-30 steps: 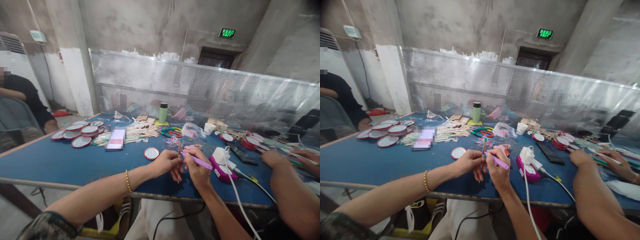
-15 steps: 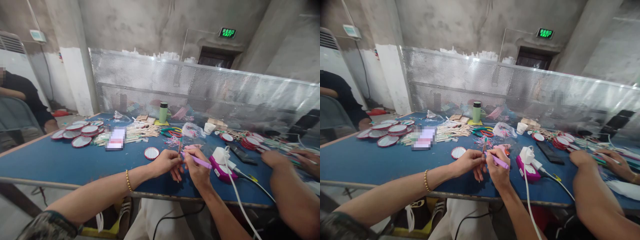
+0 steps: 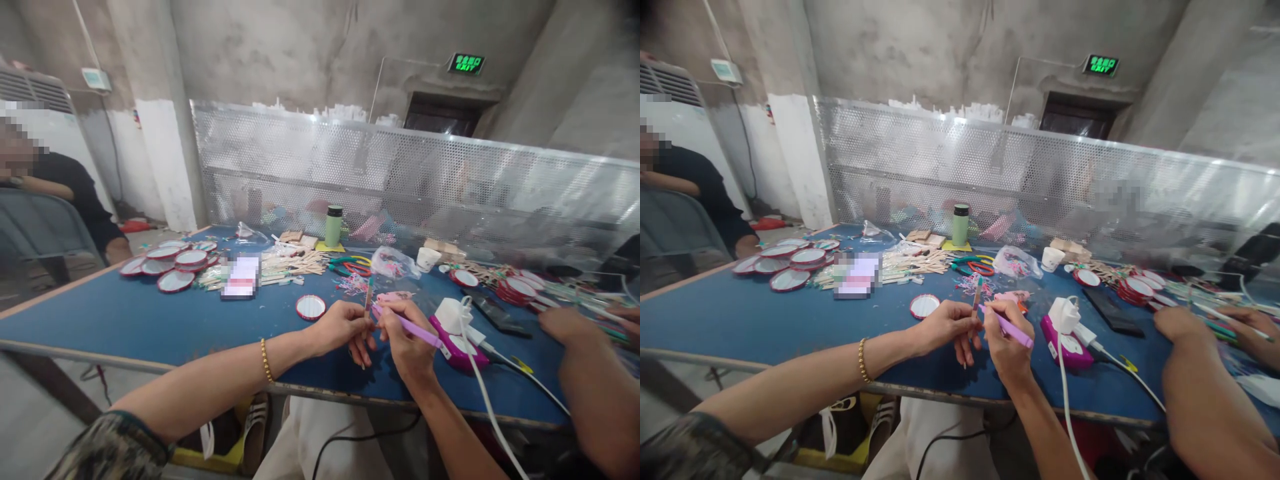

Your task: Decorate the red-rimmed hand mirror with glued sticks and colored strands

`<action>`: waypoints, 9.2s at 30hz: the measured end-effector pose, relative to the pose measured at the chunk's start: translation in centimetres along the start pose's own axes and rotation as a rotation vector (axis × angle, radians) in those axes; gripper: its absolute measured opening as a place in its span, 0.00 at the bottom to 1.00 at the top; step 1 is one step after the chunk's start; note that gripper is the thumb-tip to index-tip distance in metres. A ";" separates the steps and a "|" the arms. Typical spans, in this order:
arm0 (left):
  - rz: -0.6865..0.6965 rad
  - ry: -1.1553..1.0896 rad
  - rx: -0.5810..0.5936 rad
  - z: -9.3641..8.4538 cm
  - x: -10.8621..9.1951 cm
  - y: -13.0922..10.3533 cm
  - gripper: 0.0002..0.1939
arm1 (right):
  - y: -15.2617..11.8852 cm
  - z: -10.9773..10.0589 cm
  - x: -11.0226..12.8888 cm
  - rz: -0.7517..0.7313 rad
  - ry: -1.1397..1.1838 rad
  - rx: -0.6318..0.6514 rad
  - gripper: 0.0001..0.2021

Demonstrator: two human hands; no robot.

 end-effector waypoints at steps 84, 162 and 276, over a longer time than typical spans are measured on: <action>0.125 0.028 -0.214 -3.6 -0.9 0.7 0.18 | 3.6 3.8 -2.5 0.189 0.176 0.199 0.10; 0.086 0.099 -0.247 -2.9 -1.5 0.3 0.07 | 3.5 3.7 -2.0 0.100 0.135 0.204 0.08; 0.092 0.121 -0.272 -3.0 -1.6 0.0 0.09 | 3.6 4.0 -2.2 0.135 0.135 0.215 0.09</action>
Point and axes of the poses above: each hand's wrist, its own y-axis towards the middle knuckle, its own z-axis out of the palm, x = y × z, the point moved 4 cm from there along y, towards the middle knuckle, and after that the axes turned 6 degrees about -z, right-handed, at the moved point
